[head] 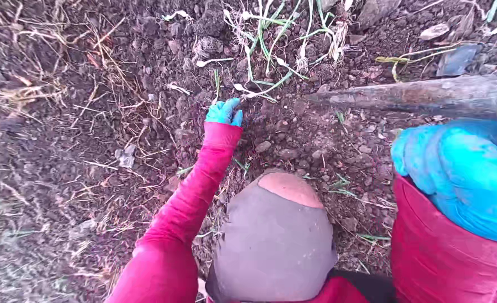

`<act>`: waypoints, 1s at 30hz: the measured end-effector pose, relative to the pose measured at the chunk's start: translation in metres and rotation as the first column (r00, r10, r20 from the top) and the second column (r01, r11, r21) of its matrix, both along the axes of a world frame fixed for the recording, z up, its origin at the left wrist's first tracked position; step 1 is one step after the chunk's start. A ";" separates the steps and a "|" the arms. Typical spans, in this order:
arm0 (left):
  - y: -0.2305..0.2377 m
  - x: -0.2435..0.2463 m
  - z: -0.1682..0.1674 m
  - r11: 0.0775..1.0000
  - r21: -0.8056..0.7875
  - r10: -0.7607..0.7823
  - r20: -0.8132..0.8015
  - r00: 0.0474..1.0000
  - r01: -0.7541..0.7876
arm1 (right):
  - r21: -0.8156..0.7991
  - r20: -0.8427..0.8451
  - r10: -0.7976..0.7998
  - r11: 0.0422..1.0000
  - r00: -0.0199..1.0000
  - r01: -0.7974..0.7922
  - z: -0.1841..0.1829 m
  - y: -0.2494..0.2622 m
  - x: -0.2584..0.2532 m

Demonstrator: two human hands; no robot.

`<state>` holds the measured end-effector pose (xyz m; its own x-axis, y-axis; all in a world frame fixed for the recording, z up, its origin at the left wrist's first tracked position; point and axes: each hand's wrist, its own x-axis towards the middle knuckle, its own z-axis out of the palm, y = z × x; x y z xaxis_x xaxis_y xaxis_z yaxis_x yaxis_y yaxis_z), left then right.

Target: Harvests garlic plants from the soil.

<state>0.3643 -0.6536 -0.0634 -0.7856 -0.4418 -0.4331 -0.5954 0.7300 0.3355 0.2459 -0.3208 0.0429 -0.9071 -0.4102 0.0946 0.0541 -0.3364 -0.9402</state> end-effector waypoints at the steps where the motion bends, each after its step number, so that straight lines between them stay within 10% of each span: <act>1: -0.006 -0.019 -0.006 0.992 -0.090 -0.086 -0.003 0.996 0.086 | 0.156 -0.051 0.023 0.988 0.998 -0.015 -0.001 -0.022 0.000; 5: -0.011 -0.067 -0.025 0.930 -0.116 -0.351 -0.002 0.936 0.349 | 0.607 0.172 -0.051 0.792 0.984 -0.065 -0.036 -0.059 0.033; 7: -0.017 -0.057 -0.016 0.982 0.124 -0.131 -0.119 0.984 0.146 | 0.574 0.155 -0.057 0.818 0.986 -0.042 -0.043 -0.045 0.020; 10: 0.000 0.019 0.022 0.791 0.569 0.224 0.074 0.972 -0.225 | 0.236 -0.022 -0.076 0.969 0.997 0.079 -0.063 0.028 0.040; 13: 0.017 0.006 0.068 0.683 0.724 0.272 -0.132 0.953 -0.095 | 0.401 0.186 -0.193 0.910 0.964 0.105 -0.012 -0.014 0.010; 16: 0.051 -0.063 0.080 0.748 0.648 -0.036 -0.175 0.984 0.142 | 0.602 0.183 -0.108 0.798 0.977 -0.025 -0.050 -0.045 0.026; 20: 0.136 -0.092 -0.008 0.744 0.417 -0.625 0.159 0.764 0.522 | 0.659 0.268 -0.191 0.752 0.944 -0.035 -0.014 -0.042 0.020; 23: 0.143 -0.025 -0.029 0.834 0.282 -0.460 -0.118 0.880 0.474 | 0.390 -0.196 -0.108 0.904 0.975 0.178 -0.044 0.011 0.028; 26: 0.099 -0.006 -0.019 0.953 0.122 -0.204 -0.412 0.888 0.276 | 0.691 0.071 -0.140 0.721 0.988 0.053 0.007 -0.029 0.003; 30: 0.035 -0.014 0.007 0.941 -0.090 -0.319 0.093 0.943 0.327 | 0.702 0.006 -0.055 0.711 0.998 0.035 -0.024 -0.068 0.007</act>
<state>0.3498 -0.6184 -0.0569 -0.8601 -0.2150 -0.4626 -0.3427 0.9152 0.2119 0.2531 -0.3884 0.0190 -0.9240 -0.3080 -0.2264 0.0830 0.4164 -0.9054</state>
